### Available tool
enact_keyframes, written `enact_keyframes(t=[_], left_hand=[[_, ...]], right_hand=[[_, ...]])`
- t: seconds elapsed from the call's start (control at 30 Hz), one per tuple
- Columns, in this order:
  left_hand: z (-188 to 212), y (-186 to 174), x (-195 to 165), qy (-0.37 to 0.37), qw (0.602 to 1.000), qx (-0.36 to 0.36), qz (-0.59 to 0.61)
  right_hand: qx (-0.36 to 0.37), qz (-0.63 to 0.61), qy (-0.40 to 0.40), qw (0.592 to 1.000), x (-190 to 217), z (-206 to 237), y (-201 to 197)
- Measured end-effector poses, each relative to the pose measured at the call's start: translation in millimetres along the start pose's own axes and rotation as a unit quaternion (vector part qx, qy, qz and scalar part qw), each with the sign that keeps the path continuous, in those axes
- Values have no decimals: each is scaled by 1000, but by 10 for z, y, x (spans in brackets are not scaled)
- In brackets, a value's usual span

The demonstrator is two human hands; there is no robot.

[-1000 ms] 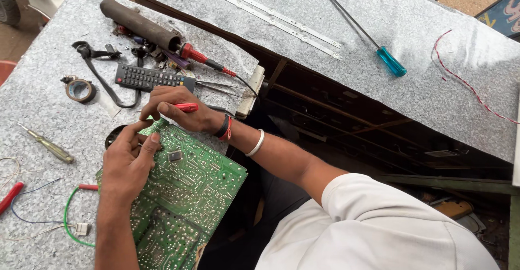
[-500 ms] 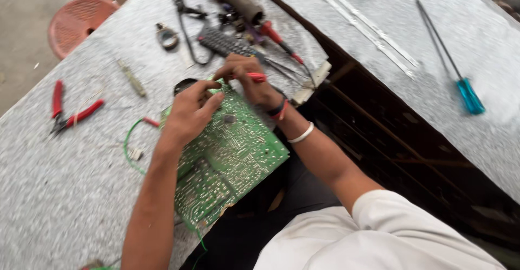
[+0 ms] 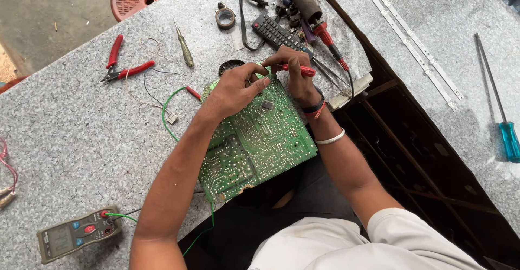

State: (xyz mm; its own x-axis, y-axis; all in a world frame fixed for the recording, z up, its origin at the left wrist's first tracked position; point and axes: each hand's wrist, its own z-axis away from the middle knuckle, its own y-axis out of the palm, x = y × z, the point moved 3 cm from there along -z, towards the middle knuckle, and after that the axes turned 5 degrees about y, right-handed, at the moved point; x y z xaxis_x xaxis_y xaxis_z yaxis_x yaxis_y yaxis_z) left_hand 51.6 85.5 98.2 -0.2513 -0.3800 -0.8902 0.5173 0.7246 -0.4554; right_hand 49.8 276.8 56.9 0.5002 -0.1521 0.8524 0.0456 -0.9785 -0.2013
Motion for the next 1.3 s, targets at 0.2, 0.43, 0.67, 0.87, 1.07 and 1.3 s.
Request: enact_keyframes(t=[0.2, 0.43, 0.67, 0.87, 1.07, 1.3], left_hand=[[12, -1, 22, 21, 1000, -6, 3], [1, 7, 88, 34, 999, -8, -12], [-2, 6, 100, 16, 999, 8, -28], [-1, -18, 108, 34, 999, -2, -42], [56, -80, 201, 71, 997, -24, -26], [173, -127, 294, 115, 992, -52, -17]], right_hand=[[-7, 0, 0, 1000, -49, 19, -5], [-5, 6, 8, 1000, -90, 53, -9], [-10, 18, 1, 1000, -48, 20, 15], [-10, 17, -2, 1000, -40, 22, 36], [-25, 1, 37, 999, -113, 49, 149], [-31, -2, 74, 997, -93, 108, 279]])
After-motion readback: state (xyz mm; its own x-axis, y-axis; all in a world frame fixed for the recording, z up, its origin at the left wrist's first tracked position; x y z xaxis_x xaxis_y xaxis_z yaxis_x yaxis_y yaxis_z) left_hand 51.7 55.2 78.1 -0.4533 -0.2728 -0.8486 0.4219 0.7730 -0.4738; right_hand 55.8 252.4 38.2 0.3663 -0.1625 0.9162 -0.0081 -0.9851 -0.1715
